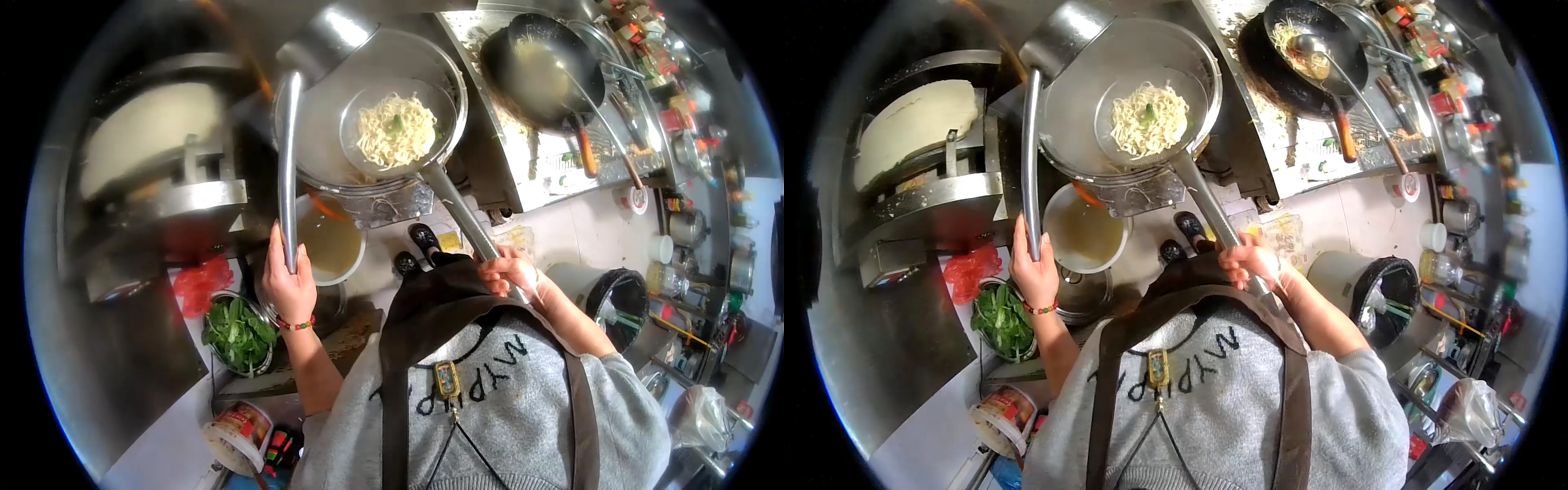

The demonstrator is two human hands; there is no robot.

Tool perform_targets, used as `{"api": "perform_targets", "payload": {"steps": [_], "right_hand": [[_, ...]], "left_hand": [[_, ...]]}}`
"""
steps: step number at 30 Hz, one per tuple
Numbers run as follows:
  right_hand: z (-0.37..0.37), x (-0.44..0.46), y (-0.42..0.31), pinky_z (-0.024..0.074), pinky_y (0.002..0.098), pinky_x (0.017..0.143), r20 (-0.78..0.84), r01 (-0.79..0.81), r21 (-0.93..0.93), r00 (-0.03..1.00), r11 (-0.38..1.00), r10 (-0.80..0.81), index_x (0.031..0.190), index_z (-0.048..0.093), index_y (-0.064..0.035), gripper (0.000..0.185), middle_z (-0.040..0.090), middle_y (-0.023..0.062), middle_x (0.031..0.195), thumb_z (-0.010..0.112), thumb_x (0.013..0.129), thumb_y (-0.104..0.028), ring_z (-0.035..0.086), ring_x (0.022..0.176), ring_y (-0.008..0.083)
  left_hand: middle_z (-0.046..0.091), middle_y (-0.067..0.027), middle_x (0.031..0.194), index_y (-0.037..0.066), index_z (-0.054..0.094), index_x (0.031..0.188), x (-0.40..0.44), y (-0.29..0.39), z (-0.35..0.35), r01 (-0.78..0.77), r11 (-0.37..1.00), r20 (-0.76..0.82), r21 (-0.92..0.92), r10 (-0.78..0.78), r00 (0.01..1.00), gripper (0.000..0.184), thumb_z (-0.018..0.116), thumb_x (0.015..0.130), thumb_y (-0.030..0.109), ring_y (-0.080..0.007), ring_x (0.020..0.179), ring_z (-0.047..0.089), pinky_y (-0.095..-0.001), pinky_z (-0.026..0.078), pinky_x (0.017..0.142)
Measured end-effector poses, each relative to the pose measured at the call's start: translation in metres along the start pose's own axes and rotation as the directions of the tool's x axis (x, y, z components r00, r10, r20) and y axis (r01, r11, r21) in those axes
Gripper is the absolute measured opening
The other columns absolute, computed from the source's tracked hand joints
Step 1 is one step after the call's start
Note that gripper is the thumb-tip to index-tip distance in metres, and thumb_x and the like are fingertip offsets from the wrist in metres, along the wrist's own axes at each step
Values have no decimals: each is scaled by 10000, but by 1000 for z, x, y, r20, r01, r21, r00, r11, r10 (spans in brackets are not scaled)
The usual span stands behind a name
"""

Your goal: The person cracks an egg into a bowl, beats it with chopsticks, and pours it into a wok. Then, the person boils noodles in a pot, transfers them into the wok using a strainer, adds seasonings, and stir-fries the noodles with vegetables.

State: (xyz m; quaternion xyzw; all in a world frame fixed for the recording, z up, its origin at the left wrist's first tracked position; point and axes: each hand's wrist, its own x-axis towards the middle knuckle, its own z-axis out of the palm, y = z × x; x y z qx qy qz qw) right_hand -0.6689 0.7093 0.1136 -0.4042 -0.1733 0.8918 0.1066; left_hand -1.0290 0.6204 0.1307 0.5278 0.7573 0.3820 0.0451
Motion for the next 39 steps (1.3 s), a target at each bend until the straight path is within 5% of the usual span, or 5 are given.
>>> {"api": "perform_targets", "payload": {"steps": [25, 29, 32, 35, 39], "right_hand": [[-41, 0, 8, 400, 232, 384, -69, -46, -106, 997, 993, 39, 965, 453, -51, 182, 431, 3, 641, 544, 809, -62, 398, 434, 75], [-47, 1, 9, 392, 241, 384, -85, -62, -106, 995, 992, 53, 960, 462, -51, 157, 429, 3, 637, 530, 819, -57, 394, 434, 78], [-45, 0, 6, 388, 243, 383, -75, -57, -104, 996, 993, 49, 954, 466, -43, 140, 425, 1, 631, 519, 825, -54, 390, 432, 78], [-50, 2, 6, 402, 249, 386, -55, -63, -73, 997, 995, 59, 922, 466, -35, 111, 432, 4, 624, 520, 826, -50, 397, 423, 83], [-52, 2, 4, 427, 261, 393, -109, -62, -121, 993, 991, 48, 874, 463, -31, 93, 445, 12, 616, 537, 822, -52, 413, 413, 90]], "left_hand": [[622, -182, 1098, -32, 466, 1270, -36, 14, 19, 162, 984, 73, -78, -156, 985, 447, 585, 843, 28, -210, 922, 633, -306, 487, 794], [622, -211, 1049, -8, 504, 1242, -36, 13, 20, 66, 998, 15, -23, -66, 998, 448, 619, 814, 58, -342, 897, 622, -379, 484, 770], [621, -214, 1043, -14, 507, 1236, -35, 18, 19, 57, 998, 10, -15, -57, 998, 446, 622, 812, 63, -352, 895, 615, -388, 479, 771], [621, -196, 1095, -20, 479, 1264, -38, 15, 17, 47, 999, 31, 26, -48, 998, 446, 597, 837, 39, -229, 929, 640, -316, 491, 790], [618, -220, 1045, -27, 499, 1236, -41, 17, 17, 61, 998, -1, -24, -61, 998, 441, 614, 819, 54, -346, 888, 621, -379, 485, 764]]}}
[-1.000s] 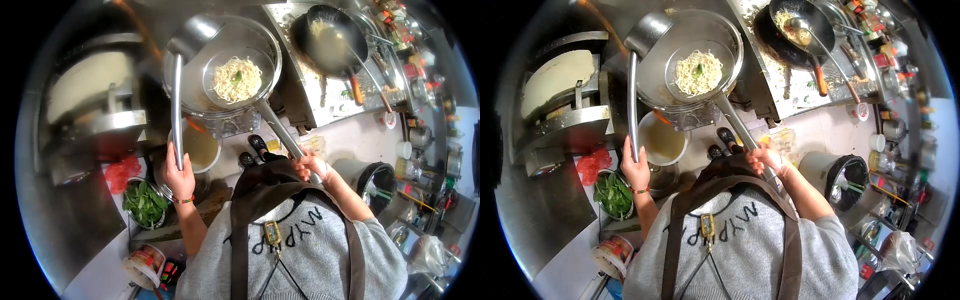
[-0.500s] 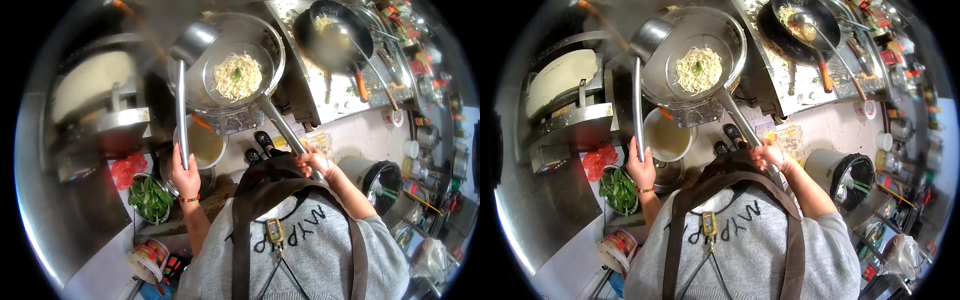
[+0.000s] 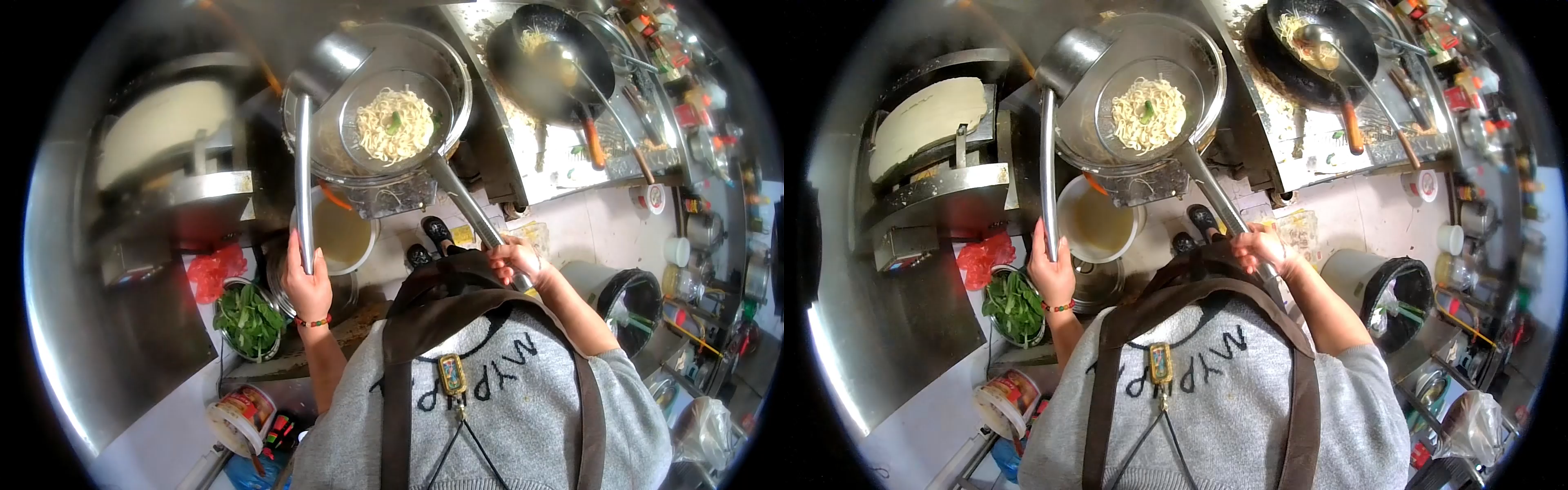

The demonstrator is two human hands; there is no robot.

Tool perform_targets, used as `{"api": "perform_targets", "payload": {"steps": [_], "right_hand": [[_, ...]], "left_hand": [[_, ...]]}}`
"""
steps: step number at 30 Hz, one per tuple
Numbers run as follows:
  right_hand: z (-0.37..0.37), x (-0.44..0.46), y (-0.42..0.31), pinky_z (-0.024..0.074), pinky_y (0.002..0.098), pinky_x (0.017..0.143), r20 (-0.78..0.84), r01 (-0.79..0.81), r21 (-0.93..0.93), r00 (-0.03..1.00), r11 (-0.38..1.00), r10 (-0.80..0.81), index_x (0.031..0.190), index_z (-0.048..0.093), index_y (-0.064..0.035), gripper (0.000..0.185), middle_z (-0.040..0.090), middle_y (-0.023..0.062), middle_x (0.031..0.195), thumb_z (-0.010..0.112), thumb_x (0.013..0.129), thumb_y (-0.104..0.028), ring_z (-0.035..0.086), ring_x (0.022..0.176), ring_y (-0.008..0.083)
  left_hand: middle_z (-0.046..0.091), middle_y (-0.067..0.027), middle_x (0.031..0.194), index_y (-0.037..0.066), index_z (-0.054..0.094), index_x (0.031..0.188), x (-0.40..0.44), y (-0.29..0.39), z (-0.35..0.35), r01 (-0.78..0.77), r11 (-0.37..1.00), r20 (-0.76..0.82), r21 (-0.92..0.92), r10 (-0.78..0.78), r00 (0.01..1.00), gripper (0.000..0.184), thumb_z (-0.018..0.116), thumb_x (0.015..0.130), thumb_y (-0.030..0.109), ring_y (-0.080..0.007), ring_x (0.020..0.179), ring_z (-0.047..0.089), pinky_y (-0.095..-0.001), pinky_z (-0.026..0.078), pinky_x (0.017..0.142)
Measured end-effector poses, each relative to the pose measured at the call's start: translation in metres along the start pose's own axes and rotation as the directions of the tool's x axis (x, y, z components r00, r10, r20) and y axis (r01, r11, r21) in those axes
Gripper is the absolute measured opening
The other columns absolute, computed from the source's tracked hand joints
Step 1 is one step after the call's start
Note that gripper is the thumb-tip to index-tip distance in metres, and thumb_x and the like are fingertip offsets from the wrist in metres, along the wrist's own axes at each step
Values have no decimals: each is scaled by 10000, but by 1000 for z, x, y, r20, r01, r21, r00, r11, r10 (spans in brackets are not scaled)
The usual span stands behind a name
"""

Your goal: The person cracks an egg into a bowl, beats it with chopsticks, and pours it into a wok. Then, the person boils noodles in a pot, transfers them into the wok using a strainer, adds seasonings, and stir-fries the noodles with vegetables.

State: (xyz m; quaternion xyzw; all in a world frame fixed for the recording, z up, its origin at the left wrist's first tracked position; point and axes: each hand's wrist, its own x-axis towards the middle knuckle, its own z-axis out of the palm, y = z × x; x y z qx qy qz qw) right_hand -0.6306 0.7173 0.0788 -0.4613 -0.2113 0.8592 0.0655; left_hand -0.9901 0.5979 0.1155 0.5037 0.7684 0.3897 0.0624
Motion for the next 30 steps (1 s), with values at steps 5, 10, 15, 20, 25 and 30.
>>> {"api": "perform_targets", "payload": {"steps": [5, 10, 15, 20, 25, 30], "right_hand": [[1, -1, 0, 432, 259, 399, -10, 4, 18, 1000, 1000, -4, 859, 459, -33, 97, 449, 14, 618, 545, 819, -50, 419, 417, 91], [7, -5, -2, 426, 250, 406, -16, -5, 25, 1000, 1000, 5, 862, 460, -35, 123, 456, 14, 630, 565, 818, -82, 427, 437, 89], [3, -3, 2, 420, 244, 405, 10, 13, 27, 1000, 1000, -14, 885, 479, -26, 119, 466, 11, 633, 563, 822, -81, 429, 445, 83], [8, -4, 5, 413, 237, 395, -24, 28, 43, 999, 999, -27, 910, 495, -10, 123, 467, 11, 622, 557, 823, -72, 424, 434, 77], [6, 1, 10, 412, 241, 391, -10, 27, 39, 1000, 999, -27, 840, 466, -30, 102, 466, 15, 615, 558, 824, -72, 424, 428, 80], [11, -2, 8, 405, 252, 395, -31, 23, 53, 999, 998, -21, 851, 462, -31, 91, 447, 12, 619, 546, 833, -60, 416, 428, 86]], "left_hand": [[623, -188, 1098, -29, 470, 1269, -7, -4, -3, 42, 999, 29, -33, -41, 999, 450, 595, 841, 31, -219, 928, 635, -310, 488, 793], [625, -184, 1092, -19, 473, 1271, -11, -17, -1, 42, 999, 8, -22, -41, 999, 456, 605, 839, 42, -204, 920, 628, -309, 483, 798], [639, -182, 1035, 2, 467, 1277, -6, -2, -3, 98, 995, 38, -31, -97, 995, 456, 595, 842, 54, -215, 861, 642, -320, 491, 759], [627, -117, 887, 36, 444, 1289, -2, 5, -4, 91, 987, 34, -131, -87, 996, 472, 586, 839, 44, -156, 719, 593, -291, 482, 669], [593, -55, 772, 60, 455, 1295, -3, 2, -8, 76, 995, 44, -60, -74, 996, 472, 571, 840, 18, -118, 663, 546, -261, 457, 622], [576, -42, 749, 67, 459, 1295, -9, -14, -7, 36, 998, 11, -58, -36, 999, 469, 566, 842, 13, -109, 650, 524, -254, 447, 609]]}}
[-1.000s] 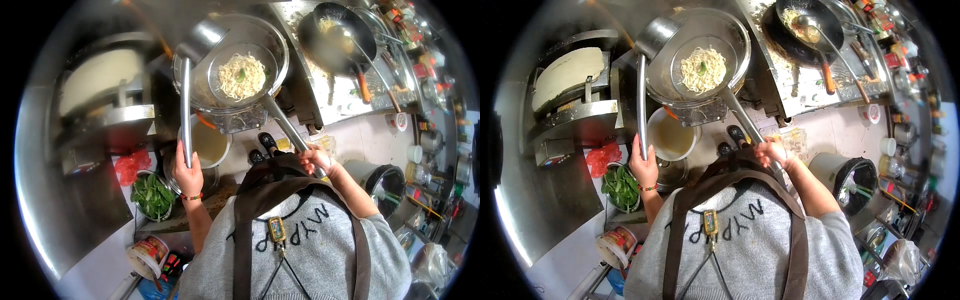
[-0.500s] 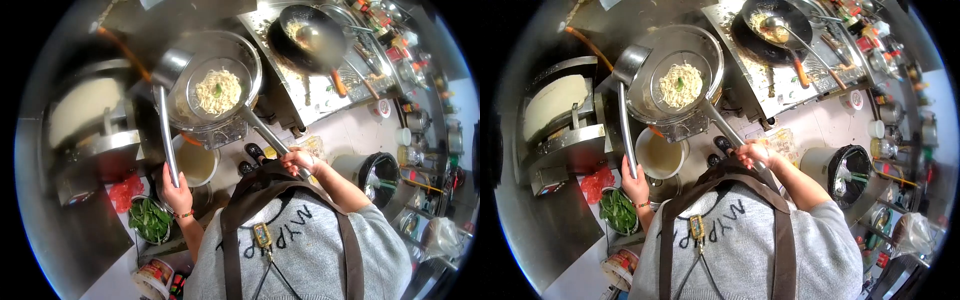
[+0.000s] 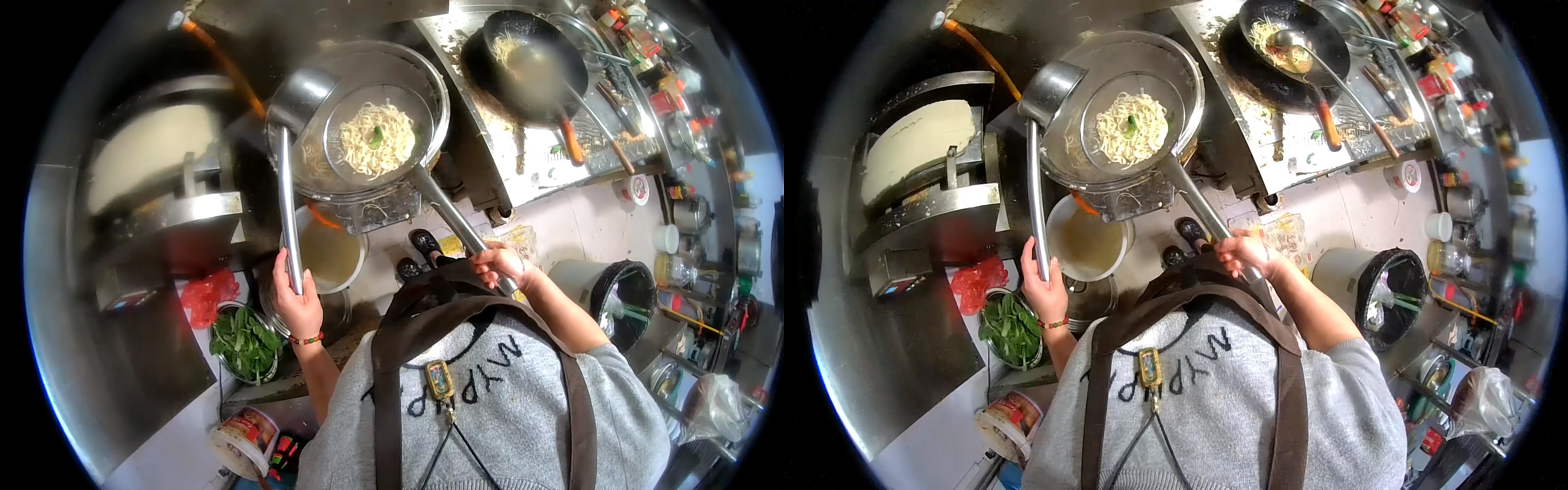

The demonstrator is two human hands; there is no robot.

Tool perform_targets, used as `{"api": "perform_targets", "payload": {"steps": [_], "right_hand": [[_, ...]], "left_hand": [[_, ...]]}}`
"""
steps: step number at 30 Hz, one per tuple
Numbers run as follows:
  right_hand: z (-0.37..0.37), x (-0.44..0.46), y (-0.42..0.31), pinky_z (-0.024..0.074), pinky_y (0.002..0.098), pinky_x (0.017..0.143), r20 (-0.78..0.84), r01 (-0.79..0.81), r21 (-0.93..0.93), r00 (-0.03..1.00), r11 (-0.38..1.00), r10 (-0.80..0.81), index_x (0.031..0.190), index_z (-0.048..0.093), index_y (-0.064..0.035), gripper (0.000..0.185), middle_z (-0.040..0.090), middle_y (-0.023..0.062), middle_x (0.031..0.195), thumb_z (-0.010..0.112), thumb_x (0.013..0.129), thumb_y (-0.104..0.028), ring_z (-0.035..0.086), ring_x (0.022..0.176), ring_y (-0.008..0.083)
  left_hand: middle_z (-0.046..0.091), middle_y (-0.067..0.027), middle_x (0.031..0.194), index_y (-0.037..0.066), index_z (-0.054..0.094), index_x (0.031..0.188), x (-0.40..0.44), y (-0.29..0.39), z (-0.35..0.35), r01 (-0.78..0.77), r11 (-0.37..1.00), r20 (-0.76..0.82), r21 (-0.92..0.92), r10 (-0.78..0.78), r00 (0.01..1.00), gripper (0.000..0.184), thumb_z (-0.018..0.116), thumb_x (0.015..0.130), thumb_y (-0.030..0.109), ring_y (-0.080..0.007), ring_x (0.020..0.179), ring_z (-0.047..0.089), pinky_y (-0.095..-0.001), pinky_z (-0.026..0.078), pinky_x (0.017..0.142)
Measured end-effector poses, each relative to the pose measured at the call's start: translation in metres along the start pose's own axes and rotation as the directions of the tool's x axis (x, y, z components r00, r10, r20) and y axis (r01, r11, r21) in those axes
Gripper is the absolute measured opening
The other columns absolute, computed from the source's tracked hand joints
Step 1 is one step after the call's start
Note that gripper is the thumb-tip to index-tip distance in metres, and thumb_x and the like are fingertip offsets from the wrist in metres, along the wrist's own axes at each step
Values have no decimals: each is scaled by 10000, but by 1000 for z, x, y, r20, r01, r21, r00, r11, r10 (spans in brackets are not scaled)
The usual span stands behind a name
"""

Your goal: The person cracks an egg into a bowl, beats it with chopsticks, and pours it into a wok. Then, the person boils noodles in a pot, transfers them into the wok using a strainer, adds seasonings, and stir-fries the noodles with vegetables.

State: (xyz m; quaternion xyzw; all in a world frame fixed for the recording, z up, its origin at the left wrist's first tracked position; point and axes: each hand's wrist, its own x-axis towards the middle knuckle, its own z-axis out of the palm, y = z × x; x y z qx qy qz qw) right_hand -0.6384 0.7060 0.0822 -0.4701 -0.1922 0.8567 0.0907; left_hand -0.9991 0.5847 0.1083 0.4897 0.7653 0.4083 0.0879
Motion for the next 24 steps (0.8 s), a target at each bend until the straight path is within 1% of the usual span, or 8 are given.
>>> {"api": "perform_targets", "payload": {"steps": [3, 6, 9, 10, 13, 19, 22, 24], "right_hand": [[-1, 2, 3, 399, 254, 400, 14, -21, 33, 1000, 999, 21, 850, 460, -34, 88, 440, 11, 620, 543, 835, -57, 408, 428, 90], [-1, 5, 5, 391, 258, 402, 17, -21, 38, 1000, 999, 21, 851, 462, -33, 86, 438, 12, 619, 543, 835, -56, 401, 428, 91], [1, 5, 3, 396, 255, 399, 40, -15, 63, 999, 998, 13, 856, 466, -30, 83, 446, 16, 620, 543, 833, -54, 409, 427, 94], [1, 6, 5, 405, 252, 396, -15, -2, 27, 1000, 1000, 2, 863, 470, -26, 82, 457, 19, 619, 541, 832, -52, 419, 423, 97], [0, 5, 4, 415, 251, 395, -3, 0, 22, 1000, 1000, 0, 862, 470, -25, 81, 463, 21, 617, 540, 832, -52, 427, 421, 100], [-3, 6, 4, 420, 253, 399, -16, 17, -15, 1000, 1000, -17, 863, 477, -27, 77, 460, 18, 618, 540, 828, -56, 428, 422, 100], [1, 3, 0, 424, 250, 403, 2, 20, 12, 1000, 1000, -20, 870, 485, -26, 79, 469, 20, 627, 540, 827, -62, 433, 428, 99], [2, 3, -3, 429, 248, 406, 3, 16, 1, 1000, 1000, -16, 868, 484, -27, 77, 473, 22, 632, 539, 829, -65, 443, 435, 100]], "left_hand": [[556, -36, 726, 67, 460, 1293, -1, -5, -1, -35, 999, -23, -18, 35, 999, 471, 567, 837, 8, -111, 628, 508, -257, 438, 592], [538, -35, 703, 68, 462, 1290, -1, 9, -7, 54, 998, 4, -14, -54, 999, 480, 573, 828, 6, -115, 609, 497, -263, 430, 577], [594, -91, 808, 63, 483, 1270, 0, 11, -10, 127, 991, 30, -30, -126, 992, 475, 584, 812, -12, -170, 639, 545, -298, 468, 625], [599, -96, 810, 55, 485, 1266, -1, 7, -10, 114, 993, 20, 2, -114, 993, 470, 588, 812, -10, -170, 645, 555, -297, 471, 632], [539, -40, 688, 81, 469, 1285, -1, 2, -6, 39, 999, -27, -6, -39, 999, 479, 580, 823, 17, -130, 593, 501, -278, 433, 567], [540, -45, 689, 81, 469, 1285, -1, -2, -6, 12, 999, -27, 32, -11, 1000, 473, 580, 828, 26, -135, 592, 505, -283, 435, 568], [603, -116, 860, 39, 495, 1248, 0, 2, -9, 109, 993, 11, 36, -110, 994, 450, 581, 809, -12, -214, 685, 564, -325, 467, 644], [593, -108, 840, 42, 494, 1250, 1, 0, -7, 74, 997, -8, 30, -74, 997, 456, 580, 806, -12, -203, 664, 549, -318, 458, 625]]}}
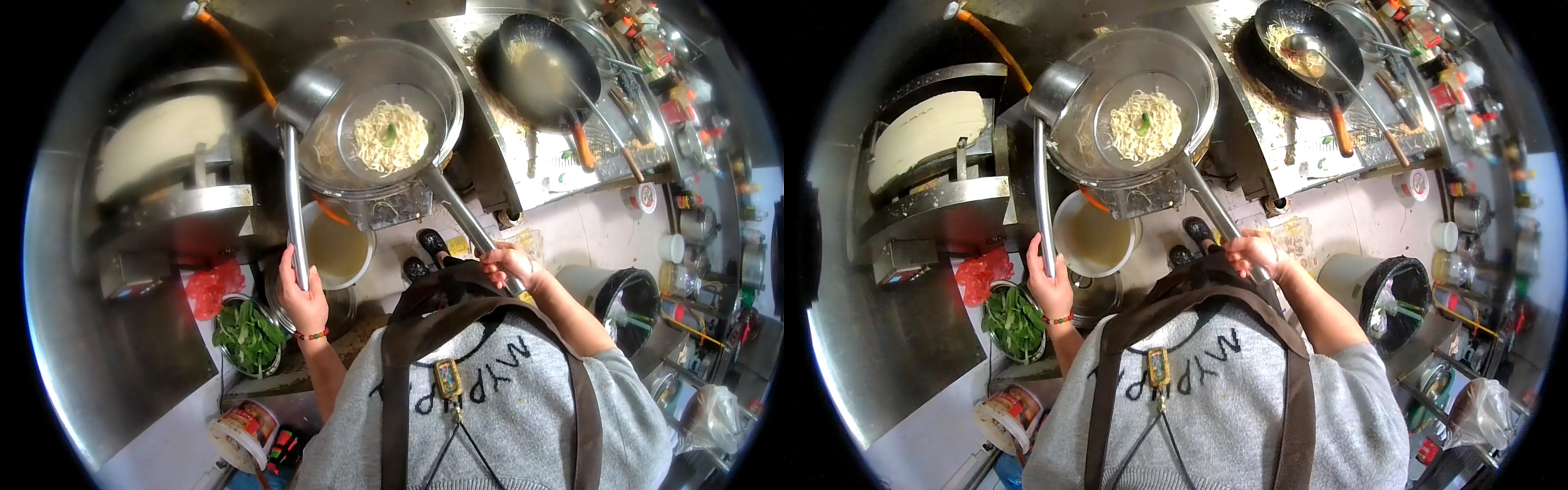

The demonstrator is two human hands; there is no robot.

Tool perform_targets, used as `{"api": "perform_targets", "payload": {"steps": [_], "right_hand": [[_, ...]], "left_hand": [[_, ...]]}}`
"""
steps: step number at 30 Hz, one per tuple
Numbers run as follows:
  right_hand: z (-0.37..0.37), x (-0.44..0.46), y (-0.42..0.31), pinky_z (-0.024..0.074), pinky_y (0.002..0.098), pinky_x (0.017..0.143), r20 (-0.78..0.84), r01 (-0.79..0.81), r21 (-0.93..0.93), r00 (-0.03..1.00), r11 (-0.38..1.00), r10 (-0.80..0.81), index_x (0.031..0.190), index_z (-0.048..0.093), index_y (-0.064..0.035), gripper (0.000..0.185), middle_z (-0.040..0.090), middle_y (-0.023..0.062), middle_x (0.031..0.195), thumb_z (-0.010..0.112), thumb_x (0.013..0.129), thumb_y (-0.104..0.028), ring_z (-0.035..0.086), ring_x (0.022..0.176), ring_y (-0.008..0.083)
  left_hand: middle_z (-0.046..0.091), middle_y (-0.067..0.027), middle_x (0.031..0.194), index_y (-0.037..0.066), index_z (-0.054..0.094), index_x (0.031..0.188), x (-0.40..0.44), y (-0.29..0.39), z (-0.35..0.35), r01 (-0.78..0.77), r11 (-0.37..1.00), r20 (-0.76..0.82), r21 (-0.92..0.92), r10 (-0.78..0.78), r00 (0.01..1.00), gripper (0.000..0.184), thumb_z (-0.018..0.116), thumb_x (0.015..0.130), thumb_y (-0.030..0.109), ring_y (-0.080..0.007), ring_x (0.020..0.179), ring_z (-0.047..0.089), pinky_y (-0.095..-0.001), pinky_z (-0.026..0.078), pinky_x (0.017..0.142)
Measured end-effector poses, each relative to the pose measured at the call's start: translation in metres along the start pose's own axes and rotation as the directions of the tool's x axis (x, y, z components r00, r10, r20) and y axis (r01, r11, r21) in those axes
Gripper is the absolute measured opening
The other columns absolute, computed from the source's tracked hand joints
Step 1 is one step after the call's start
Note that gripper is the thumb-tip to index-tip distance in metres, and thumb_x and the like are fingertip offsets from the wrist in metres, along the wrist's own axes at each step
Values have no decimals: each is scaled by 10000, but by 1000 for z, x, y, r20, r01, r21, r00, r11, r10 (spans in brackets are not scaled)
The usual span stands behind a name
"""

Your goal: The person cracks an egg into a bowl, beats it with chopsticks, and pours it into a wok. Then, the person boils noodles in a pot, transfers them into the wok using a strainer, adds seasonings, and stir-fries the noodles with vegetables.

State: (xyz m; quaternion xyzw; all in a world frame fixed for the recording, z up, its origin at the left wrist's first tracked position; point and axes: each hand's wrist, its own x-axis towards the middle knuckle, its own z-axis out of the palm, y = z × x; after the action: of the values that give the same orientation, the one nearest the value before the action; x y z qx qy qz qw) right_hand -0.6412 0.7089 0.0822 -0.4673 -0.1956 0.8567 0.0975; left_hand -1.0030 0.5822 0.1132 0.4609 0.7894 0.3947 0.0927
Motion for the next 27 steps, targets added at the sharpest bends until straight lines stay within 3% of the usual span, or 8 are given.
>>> {"api": "perform_targets", "payload": {"steps": [10, 13, 19, 23, 24, 27], "right_hand": [[-6, 8, 3, 438, 248, 396, 2, 2, 22, 1000, 1000, -2, 835, 473, -28, 85, 482, 21, 616, 547, 827, -70, 451, 407, 97], [-3, 5, -1, 437, 249, 395, 4, -14, 20, 1000, 1000, 14, 839, 474, -20, 92, 482, 21, 616, 549, 826, -71, 450, 406, 102], [-1, 6, 0, 431, 257, 405, -44, 4, -11, 999, 1000, -4, 869, 481, -4, 96, 496, 37, 635, 544, 826, -63, 443, 414, 111], [9, 4, -2, 427, 260, 405, -23, 6, 46, 1000, 999, -5, 903, 480, -6, 115, 478, 28, 633, 546, 829, -64, 441, 435, 94], [14, 4, -3, 427, 253, 404, 10, 3, 67, 1000, 998, -4, 904, 483, -10, 111, 473, 21, 635, 547, 836, -70, 438, 439, 84], [40, -9, -21, 436, 241, 402, 99, 56, 154, 992, 987, -72, 913, 488, -1, 122, 472, 9, 638, 550, 829, -65, 437, 445, 74]], "left_hand": [[528, -44, 681, 83, 476, 1281, 2, 3, 1, -17, 1000, 0, -26, 17, 1000, 467, 583, 829, 28, -131, 587, 494, -282, 433, 562], [599, -113, 861, 47, 483, 1264, 3, 11, -3, 87, 995, 61, -51, -84, 995, 463, 567, 813, -16, -184, 683, 570, -297, 466, 636], [628, -151, 1002, 50, 489, 1256, 7, 15, -2, 49, 998, 43, -45, -47, 998, 453, 567, 814, -13, -229, 820, 638, -316, 492, 725], [628, -152, 1013, 48, 493, 1248, 6, 4, 0, 52, 998, 37, -41, -51, 998, 438, 578, 820, 7, -228, 824, 638, -319, 491, 727], [615, -118, 925, 52, 479, 1263, 6, 0, 3, 9, 997, 14, -75, -8, 1000, 450, 575, 826, 4, -185, 767, 598, -300, 478, 695], [617, -110, 910, 32, 442, 1296, 10, -8, 8, -28, 991, 24, -133, 31, 999, 478, 573, 837, 5, -163, 750, 576, -297, 474, 698]]}}
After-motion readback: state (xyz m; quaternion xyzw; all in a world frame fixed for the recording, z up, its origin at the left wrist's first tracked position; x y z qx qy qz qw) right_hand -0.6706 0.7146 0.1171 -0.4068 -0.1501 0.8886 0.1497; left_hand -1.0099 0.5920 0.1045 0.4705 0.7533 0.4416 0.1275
